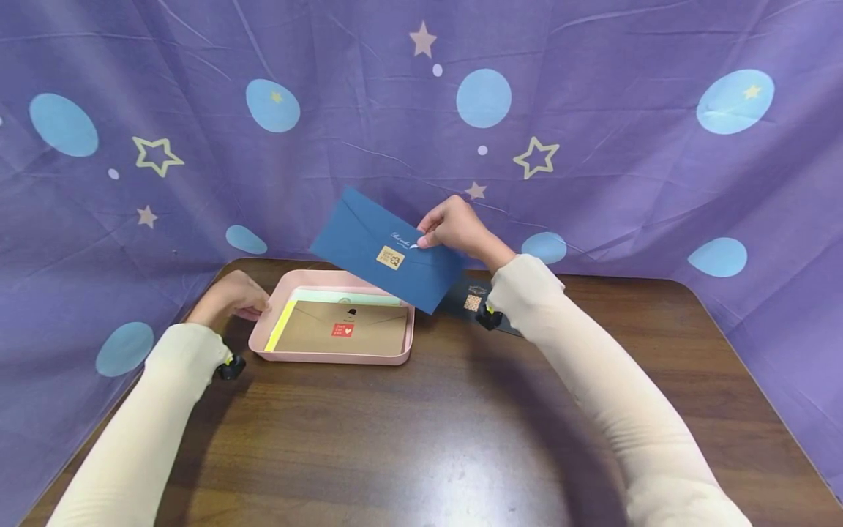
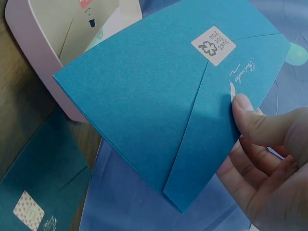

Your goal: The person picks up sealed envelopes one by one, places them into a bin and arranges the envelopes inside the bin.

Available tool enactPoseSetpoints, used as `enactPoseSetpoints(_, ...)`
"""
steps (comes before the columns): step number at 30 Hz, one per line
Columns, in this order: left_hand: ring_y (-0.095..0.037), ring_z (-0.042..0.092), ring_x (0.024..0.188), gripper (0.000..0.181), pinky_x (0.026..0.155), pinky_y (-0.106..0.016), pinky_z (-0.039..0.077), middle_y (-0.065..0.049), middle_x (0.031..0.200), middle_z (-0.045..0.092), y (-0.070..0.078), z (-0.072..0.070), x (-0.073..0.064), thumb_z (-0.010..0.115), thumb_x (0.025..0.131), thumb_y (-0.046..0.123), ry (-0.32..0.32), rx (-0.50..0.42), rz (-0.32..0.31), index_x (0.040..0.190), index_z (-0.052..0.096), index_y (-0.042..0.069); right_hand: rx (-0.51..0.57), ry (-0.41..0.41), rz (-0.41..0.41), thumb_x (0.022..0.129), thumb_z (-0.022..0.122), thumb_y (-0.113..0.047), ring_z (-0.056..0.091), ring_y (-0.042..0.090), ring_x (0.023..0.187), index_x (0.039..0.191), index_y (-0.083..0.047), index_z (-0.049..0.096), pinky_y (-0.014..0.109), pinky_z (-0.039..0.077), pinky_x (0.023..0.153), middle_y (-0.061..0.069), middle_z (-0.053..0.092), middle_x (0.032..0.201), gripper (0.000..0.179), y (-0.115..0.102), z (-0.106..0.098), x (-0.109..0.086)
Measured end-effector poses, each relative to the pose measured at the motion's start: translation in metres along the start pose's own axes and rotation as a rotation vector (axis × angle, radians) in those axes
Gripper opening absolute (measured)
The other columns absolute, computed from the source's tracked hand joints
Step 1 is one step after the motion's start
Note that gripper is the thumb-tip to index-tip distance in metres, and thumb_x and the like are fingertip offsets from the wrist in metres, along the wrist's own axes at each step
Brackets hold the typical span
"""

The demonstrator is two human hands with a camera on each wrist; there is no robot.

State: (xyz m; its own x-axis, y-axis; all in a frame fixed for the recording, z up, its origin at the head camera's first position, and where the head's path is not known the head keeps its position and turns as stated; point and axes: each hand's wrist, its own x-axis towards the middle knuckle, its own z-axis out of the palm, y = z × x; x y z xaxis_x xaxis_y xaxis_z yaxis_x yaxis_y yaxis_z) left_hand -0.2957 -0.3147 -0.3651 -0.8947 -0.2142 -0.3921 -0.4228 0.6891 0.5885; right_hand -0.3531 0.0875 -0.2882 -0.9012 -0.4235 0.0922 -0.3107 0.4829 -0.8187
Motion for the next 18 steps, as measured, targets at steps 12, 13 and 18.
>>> enactPoseSetpoints(12,-0.01,0.061,0.052,0.014,0.057,-0.023,0.063,-0.009,0.073,0.053,0.0,-0.001,0.002,0.063,0.075,-0.011,0.013,0.033,-0.013,0.068,0.056,-0.001,0.027,-0.006,0.027,0.082,0.083,-0.004,0.058,0.01,0.069,0.096,0.002,0.079,0.023,0.05,0.058,0.004,0.076,0.081,0.016,-0.005,0.024,0.013)
enactPoseSetpoints(13,-0.01,0.061,0.052,0.014,0.057,-0.023,0.063,-0.009,0.074,0.053,0.0,-0.001,0.002,0.063,0.075,-0.011,0.012,0.034,-0.013,0.068,0.056,-0.001,0.028,-0.004,0.033,0.081,0.084,-0.004,0.058,0.009,0.069,0.096,0.002,0.079,0.023,0.05,0.058,0.004,0.076,0.081,0.016,-0.005,0.026,0.014)
enactPoseSetpoints(18,-0.011,0.062,0.053,0.014,0.058,-0.024,0.064,-0.01,0.073,0.053,0.0,-0.001,0.002,0.064,0.075,-0.01,0.006,0.023,-0.01,0.068,0.056,-0.001,0.04,-0.001,0.057,0.08,0.085,-0.004,0.059,0.009,0.068,0.095,0.002,0.079,0.022,0.048,0.056,0.004,0.075,0.078,0.018,-0.007,0.039,0.019)
